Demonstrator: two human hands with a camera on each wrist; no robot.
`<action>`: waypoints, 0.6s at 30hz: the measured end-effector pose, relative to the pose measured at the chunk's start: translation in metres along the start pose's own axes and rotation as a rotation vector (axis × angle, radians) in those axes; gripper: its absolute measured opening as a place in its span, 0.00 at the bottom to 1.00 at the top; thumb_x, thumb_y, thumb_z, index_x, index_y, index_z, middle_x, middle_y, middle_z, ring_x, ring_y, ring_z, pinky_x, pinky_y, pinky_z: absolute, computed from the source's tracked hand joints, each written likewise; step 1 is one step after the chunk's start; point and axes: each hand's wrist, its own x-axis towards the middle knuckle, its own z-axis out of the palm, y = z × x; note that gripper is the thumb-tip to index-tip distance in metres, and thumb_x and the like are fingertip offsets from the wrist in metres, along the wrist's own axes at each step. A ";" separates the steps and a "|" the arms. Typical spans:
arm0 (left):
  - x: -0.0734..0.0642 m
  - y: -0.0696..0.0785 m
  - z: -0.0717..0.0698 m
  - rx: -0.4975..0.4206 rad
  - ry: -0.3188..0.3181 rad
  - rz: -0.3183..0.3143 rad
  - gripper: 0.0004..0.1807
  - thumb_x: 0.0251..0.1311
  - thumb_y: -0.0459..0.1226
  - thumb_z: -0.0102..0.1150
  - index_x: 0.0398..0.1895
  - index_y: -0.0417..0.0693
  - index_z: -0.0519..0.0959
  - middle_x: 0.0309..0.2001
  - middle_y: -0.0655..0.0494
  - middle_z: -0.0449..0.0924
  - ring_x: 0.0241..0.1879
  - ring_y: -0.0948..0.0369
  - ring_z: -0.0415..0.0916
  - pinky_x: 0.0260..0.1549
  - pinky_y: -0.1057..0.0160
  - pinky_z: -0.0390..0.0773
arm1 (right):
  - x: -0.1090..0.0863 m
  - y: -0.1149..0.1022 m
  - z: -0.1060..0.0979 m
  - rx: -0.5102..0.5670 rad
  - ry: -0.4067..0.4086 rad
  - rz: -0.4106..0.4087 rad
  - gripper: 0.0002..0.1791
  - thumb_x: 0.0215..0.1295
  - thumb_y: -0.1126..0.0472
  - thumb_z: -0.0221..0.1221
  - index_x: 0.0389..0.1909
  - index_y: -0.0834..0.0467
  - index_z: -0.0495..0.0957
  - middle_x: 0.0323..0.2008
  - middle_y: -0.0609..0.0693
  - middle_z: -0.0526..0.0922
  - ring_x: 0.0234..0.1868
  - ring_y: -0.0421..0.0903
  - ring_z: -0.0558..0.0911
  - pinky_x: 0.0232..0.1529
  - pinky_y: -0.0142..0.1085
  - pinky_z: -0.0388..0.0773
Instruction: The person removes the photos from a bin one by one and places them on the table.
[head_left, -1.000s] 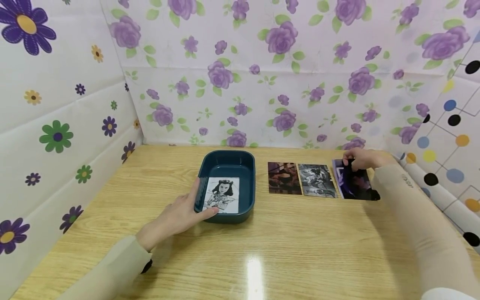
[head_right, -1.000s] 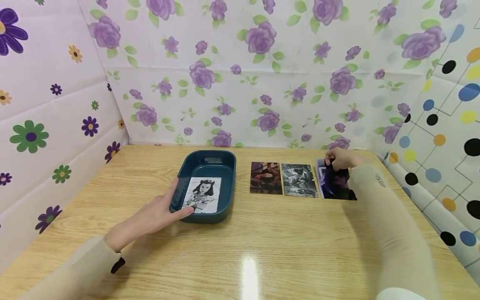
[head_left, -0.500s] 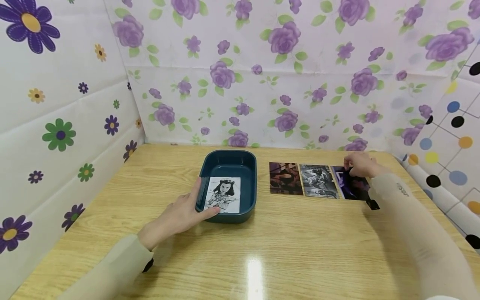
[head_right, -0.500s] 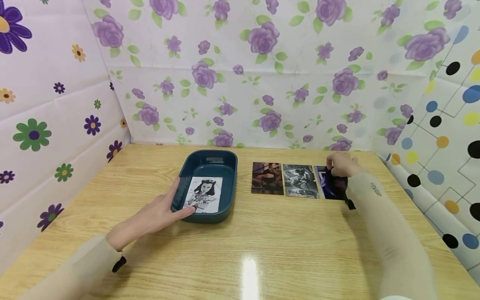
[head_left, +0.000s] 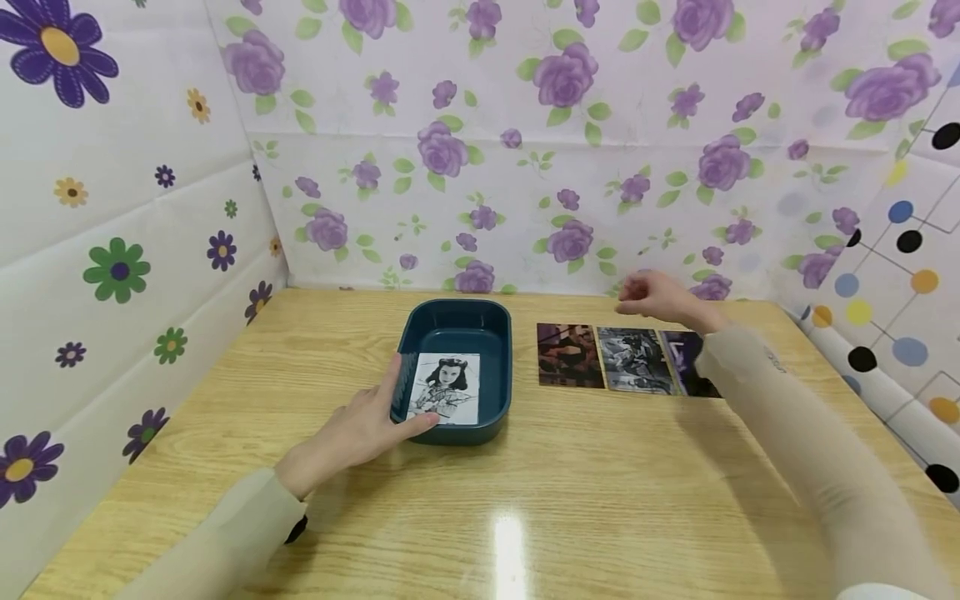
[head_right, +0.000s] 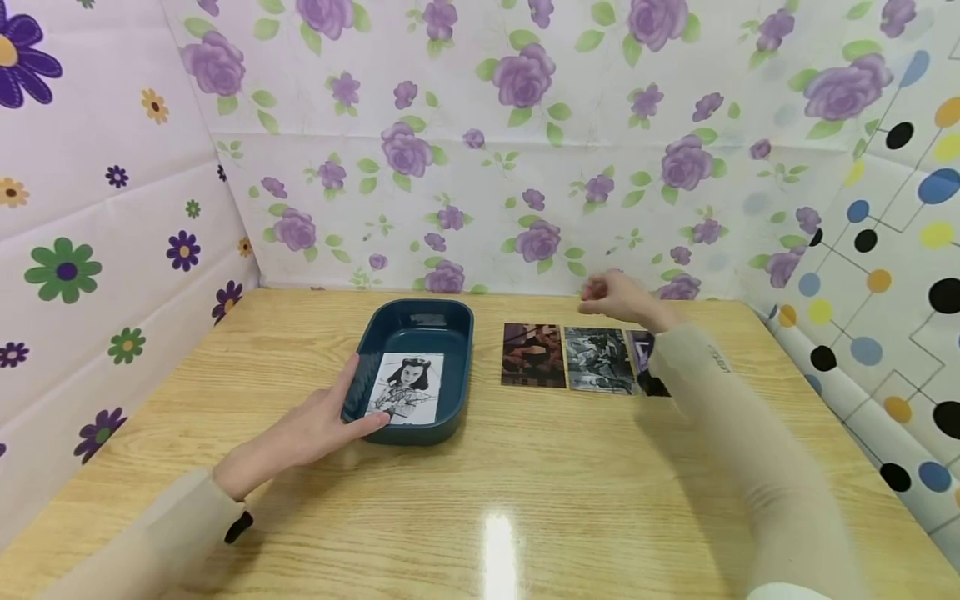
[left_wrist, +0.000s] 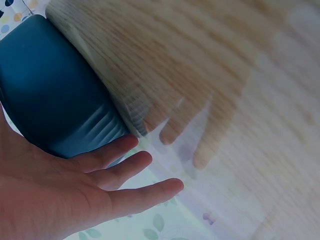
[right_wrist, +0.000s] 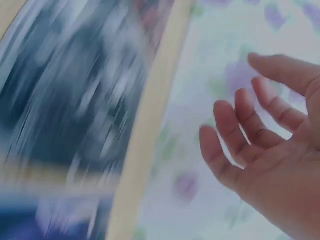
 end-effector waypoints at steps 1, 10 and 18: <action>0.000 0.000 0.000 0.001 -0.002 -0.003 0.65 0.47 0.78 0.44 0.78 0.56 0.28 0.70 0.32 0.59 0.68 0.37 0.61 0.58 0.34 0.66 | 0.006 -0.011 0.005 0.040 -0.021 -0.012 0.10 0.64 0.59 0.62 0.38 0.62 0.75 0.32 0.55 0.80 0.30 0.44 0.77 0.33 0.33 0.76; 0.000 -0.004 -0.001 0.011 0.004 0.003 0.65 0.47 0.79 0.43 0.78 0.56 0.29 0.70 0.32 0.59 0.67 0.37 0.62 0.58 0.35 0.67 | 0.056 -0.098 0.062 0.231 -0.182 -0.160 0.12 0.63 0.59 0.64 0.42 0.60 0.77 0.38 0.52 0.82 0.39 0.47 0.82 0.42 0.37 0.78; 0.000 -0.003 0.000 -0.023 -0.002 0.016 0.64 0.49 0.77 0.45 0.78 0.56 0.29 0.69 0.33 0.62 0.65 0.39 0.66 0.58 0.38 0.69 | 0.092 -0.148 0.113 0.111 -0.289 -0.306 0.13 0.58 0.64 0.67 0.41 0.67 0.79 0.35 0.53 0.83 0.36 0.45 0.81 0.41 0.34 0.78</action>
